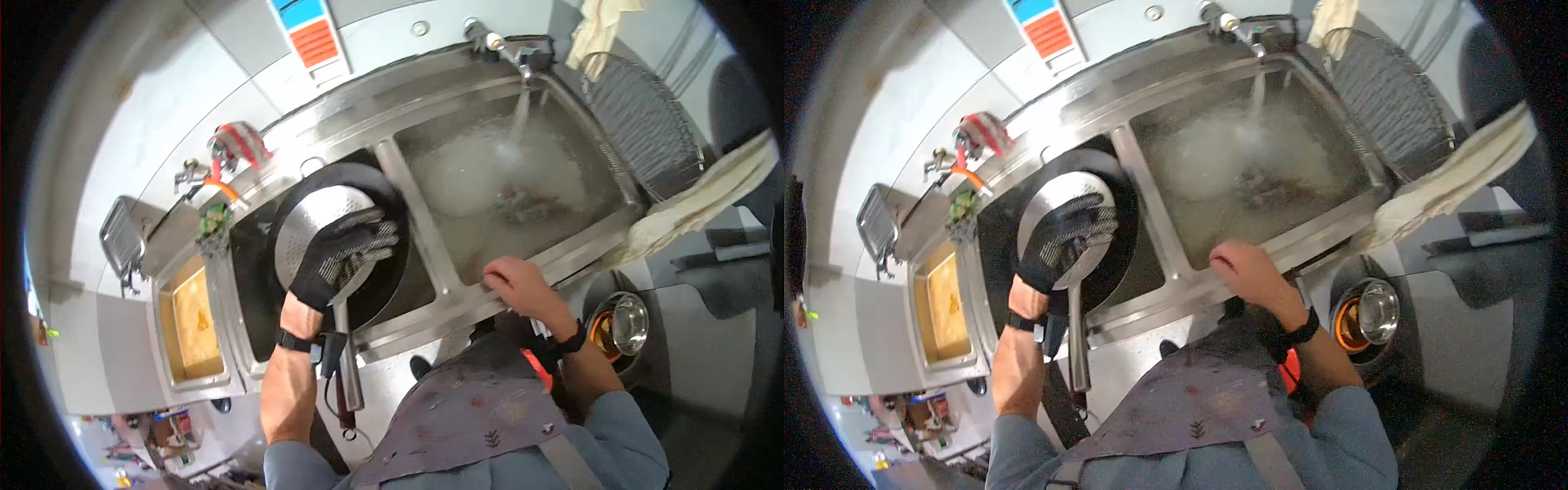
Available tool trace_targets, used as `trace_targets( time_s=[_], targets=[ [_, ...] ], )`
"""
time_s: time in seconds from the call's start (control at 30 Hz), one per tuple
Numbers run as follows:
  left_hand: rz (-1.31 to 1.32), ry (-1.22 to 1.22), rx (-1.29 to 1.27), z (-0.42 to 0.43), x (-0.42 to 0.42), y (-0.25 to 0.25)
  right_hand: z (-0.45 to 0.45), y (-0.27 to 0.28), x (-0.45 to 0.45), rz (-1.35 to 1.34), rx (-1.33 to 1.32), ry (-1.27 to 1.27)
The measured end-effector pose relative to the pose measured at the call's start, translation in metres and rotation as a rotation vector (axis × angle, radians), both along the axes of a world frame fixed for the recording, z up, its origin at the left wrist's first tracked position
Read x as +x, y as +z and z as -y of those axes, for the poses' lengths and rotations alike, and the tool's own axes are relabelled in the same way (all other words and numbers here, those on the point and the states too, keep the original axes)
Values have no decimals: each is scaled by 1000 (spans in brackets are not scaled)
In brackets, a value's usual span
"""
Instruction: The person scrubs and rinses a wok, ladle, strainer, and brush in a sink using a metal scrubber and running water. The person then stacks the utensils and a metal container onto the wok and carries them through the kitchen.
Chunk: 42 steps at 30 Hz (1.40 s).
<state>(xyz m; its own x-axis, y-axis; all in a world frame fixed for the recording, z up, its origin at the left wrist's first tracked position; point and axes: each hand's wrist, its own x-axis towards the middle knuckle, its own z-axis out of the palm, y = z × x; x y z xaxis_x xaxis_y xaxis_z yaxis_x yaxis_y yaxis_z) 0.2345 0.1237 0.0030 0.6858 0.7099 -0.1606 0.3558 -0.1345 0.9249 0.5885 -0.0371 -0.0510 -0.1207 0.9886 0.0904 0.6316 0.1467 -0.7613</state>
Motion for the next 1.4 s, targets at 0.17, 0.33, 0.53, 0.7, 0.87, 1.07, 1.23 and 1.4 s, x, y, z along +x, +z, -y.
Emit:
trace_targets(
  time_s=[0.17,0.33,0.53,0.7,0.87,1.07,1.23,1.4],
  targets=[
    [325,153,-232,5,82,21,-15,26,40,103,76,-53],
    [369,23,-221,10,153,10,-100,92,132,478,199,-131],
    [240,66,-47,3,191,0,-236,164,199,670,500,-126],
    [-44,158,260,0,182,10,-311,146,232,984,398,-231],
    [-204,53,519,-5,154,8,-327,135,242,976,396,-216],
    [-295,160,576,2,134,36,-301,146,197,924,195,-346],
    [-74,223,446,-37,150,58,-269,148,175,785,140,-393],
    [-18,164,395,-41,181,66,-222,76,117,934,-5,287]
  ],
)
